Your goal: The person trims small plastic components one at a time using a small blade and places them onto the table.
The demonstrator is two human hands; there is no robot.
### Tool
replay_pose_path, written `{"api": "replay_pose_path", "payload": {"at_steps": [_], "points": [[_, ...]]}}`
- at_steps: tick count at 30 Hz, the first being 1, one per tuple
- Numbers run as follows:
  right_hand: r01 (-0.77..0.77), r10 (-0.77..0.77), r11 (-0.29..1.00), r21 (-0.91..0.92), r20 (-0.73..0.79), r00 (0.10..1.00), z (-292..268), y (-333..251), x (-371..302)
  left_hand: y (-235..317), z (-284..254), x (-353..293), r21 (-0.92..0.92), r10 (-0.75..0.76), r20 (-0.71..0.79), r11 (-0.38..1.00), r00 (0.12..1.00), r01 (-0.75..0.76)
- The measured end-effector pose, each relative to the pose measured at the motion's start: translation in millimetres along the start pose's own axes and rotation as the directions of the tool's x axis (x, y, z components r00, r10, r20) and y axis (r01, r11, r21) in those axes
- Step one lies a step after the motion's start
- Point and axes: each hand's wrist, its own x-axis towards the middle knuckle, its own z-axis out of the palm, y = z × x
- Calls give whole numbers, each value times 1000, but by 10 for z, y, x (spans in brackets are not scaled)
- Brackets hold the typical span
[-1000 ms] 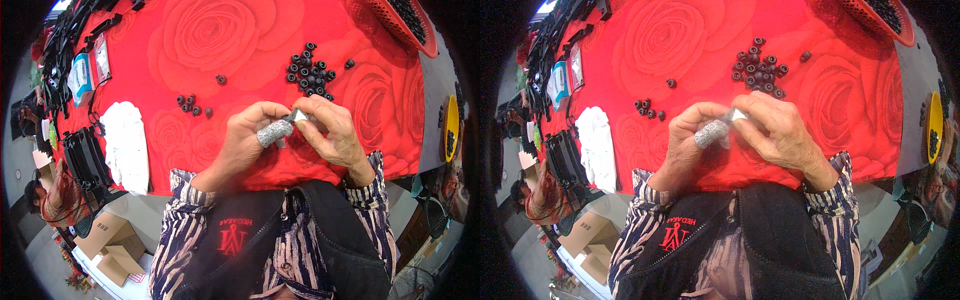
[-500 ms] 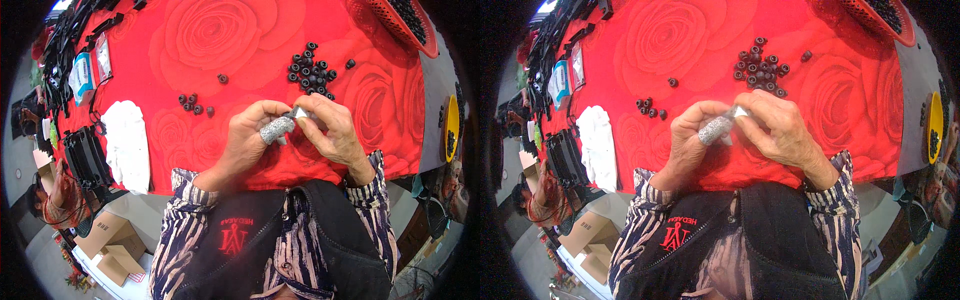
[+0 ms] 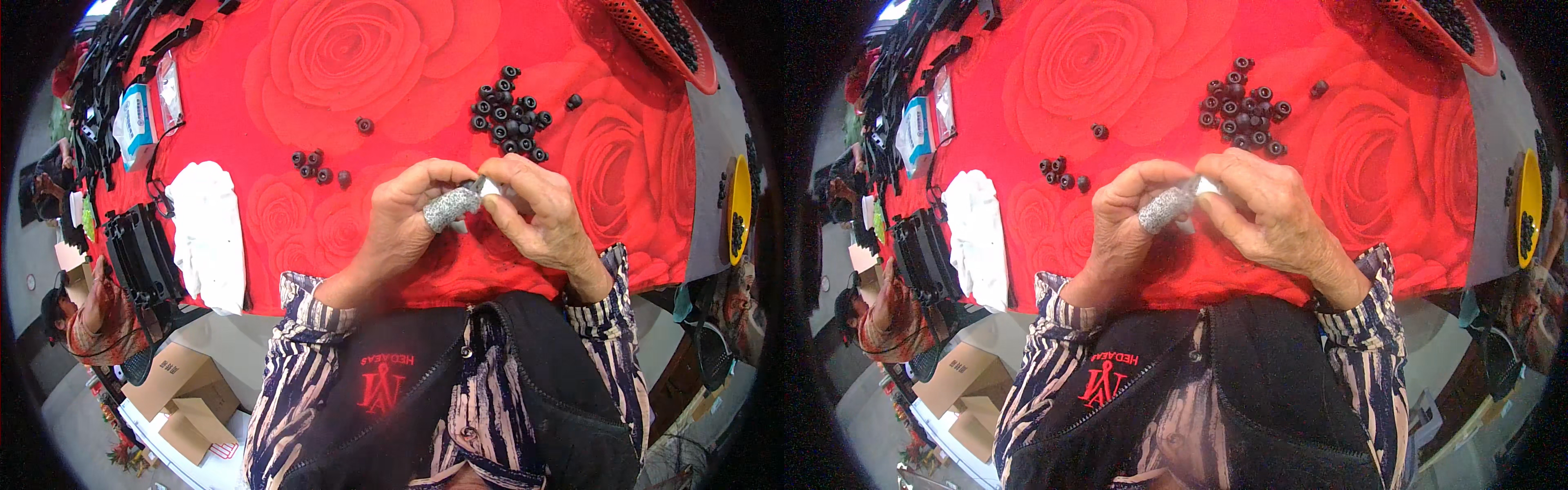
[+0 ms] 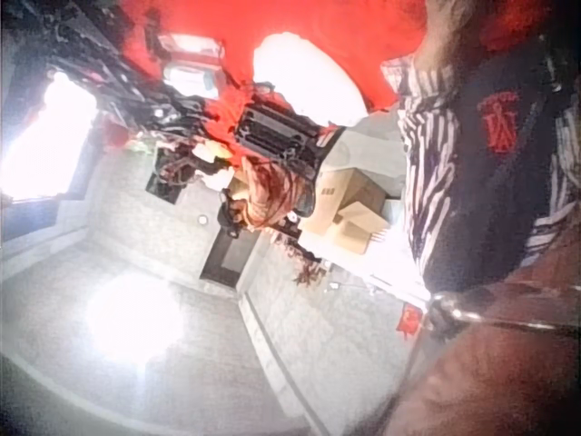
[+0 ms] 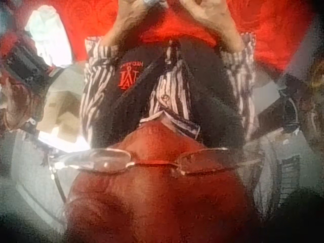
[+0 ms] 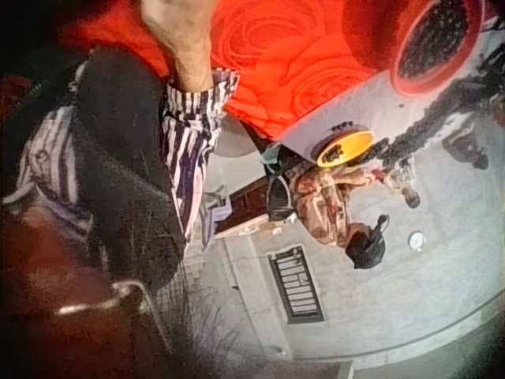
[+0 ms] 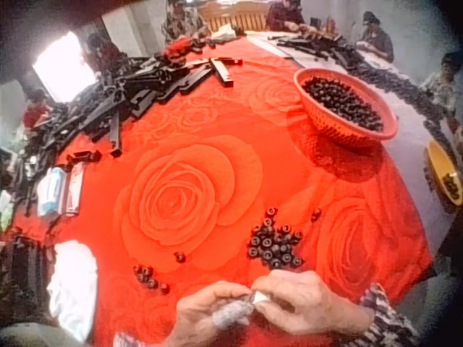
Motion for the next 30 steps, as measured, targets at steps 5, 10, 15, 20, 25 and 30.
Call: {"api": "replay_pose_path", "payload": {"at_steps": [5,10,15,20,25,30], "points": [[-67,73,995,80,-68,995,-26,10,-16,33,-9,30,-44,-5,25,999,1000,6],[-82,87,995,48,-95,992,-16,-16,-13,26,-16,35,-70,25,18,997,1000,-24],[-44,46,998,34,-83,995,5,-6,-4,37,-8,22,-7,30,8,1000,1000,-30],[-44,46,999,32,-68,997,3,-2,4,16,-16,36,28,35,9,999,999,-35],[-84,85,995,48,-27,996,-21,-21,3,52,-3,41,18,-26,11,999,1000,26],[-34,37,999,35,-70,997,-5,-17,7,51,0,17,-8,-31,25,999,999,31]]}}
